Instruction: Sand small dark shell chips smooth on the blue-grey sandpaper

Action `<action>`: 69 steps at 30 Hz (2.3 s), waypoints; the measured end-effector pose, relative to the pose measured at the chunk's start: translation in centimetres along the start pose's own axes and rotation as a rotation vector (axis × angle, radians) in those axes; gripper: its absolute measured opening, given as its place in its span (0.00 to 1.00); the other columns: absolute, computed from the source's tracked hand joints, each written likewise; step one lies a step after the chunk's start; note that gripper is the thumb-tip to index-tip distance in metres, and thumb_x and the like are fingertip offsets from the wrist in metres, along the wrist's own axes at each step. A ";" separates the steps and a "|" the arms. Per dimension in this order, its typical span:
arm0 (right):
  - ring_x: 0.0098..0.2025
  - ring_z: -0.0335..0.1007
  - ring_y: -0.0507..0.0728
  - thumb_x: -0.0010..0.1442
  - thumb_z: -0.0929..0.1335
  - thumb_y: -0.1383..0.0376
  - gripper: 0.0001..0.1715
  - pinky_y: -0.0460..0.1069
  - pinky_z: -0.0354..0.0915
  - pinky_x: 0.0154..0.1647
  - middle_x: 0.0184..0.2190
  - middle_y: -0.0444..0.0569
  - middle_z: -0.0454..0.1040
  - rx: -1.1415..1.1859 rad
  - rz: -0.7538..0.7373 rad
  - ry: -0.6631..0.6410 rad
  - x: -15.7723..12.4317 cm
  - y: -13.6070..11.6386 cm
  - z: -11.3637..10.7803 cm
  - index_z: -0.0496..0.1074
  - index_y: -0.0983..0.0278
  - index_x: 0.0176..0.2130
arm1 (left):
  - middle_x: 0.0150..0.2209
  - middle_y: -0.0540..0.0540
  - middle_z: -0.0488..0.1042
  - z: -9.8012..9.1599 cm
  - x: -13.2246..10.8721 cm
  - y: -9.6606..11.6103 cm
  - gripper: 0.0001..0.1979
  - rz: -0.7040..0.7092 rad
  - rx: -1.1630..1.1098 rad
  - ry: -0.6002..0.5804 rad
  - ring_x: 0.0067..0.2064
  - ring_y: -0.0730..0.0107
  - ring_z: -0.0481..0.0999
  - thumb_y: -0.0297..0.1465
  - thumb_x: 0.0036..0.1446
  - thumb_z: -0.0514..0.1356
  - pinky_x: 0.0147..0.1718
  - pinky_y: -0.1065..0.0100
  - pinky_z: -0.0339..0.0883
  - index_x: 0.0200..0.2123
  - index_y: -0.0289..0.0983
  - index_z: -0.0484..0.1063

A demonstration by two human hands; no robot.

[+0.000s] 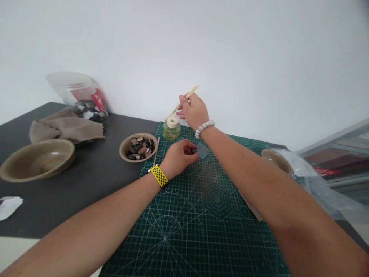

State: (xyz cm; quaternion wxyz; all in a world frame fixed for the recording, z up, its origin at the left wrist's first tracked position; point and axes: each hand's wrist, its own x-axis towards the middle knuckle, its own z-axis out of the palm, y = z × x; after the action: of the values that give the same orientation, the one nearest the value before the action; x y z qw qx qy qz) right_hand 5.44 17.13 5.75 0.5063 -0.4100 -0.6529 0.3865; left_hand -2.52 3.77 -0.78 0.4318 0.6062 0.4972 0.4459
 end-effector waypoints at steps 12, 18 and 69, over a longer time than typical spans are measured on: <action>0.31 0.83 0.54 0.75 0.71 0.46 0.17 0.48 0.79 0.33 0.28 0.42 0.79 0.019 -0.057 0.114 -0.2 -1.3 -1.6 0.75 0.56 0.47 | 0.24 0.53 0.78 0.1 0.0 0.0 0.07 -0.010 -0.009 -0.007 0.27 0.67 0.77 0.28 0.57 0.72 0.28 0.67 0.67 0.36 0.39 0.77; 0.31 0.83 0.54 0.72 0.73 0.47 0.17 0.47 0.77 0.30 0.29 0.42 0.78 0.037 -0.044 0.140 -0.1 -1.5 -1.5 0.73 0.55 0.44 | 0.24 0.53 0.77 0.1 0.1 0.2 0.07 -0.022 -0.007 -0.008 0.27 0.67 0.77 0.27 0.58 0.72 0.28 0.67 0.67 0.36 0.39 0.76; 0.27 0.81 0.52 0.83 0.60 0.52 0.15 0.45 0.78 0.27 0.38 0.46 0.83 -0.244 -0.258 0.059 1.1 0.3 -1.0 0.67 0.56 0.59 | 0.64 0.28 0.79 -3.7 2.7 -1.4 0.11 0.279 0.418 0.367 0.69 0.45 0.79 0.31 0.74 0.61 0.71 0.42 0.70 0.57 0.38 0.70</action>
State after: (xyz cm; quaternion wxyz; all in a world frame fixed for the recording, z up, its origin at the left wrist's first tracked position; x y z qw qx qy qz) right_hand 6.34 18.33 6.05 0.5170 -0.3922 -0.7272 0.2238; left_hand -6.12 6.90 -1.00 0.1353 0.6536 0.5599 0.4909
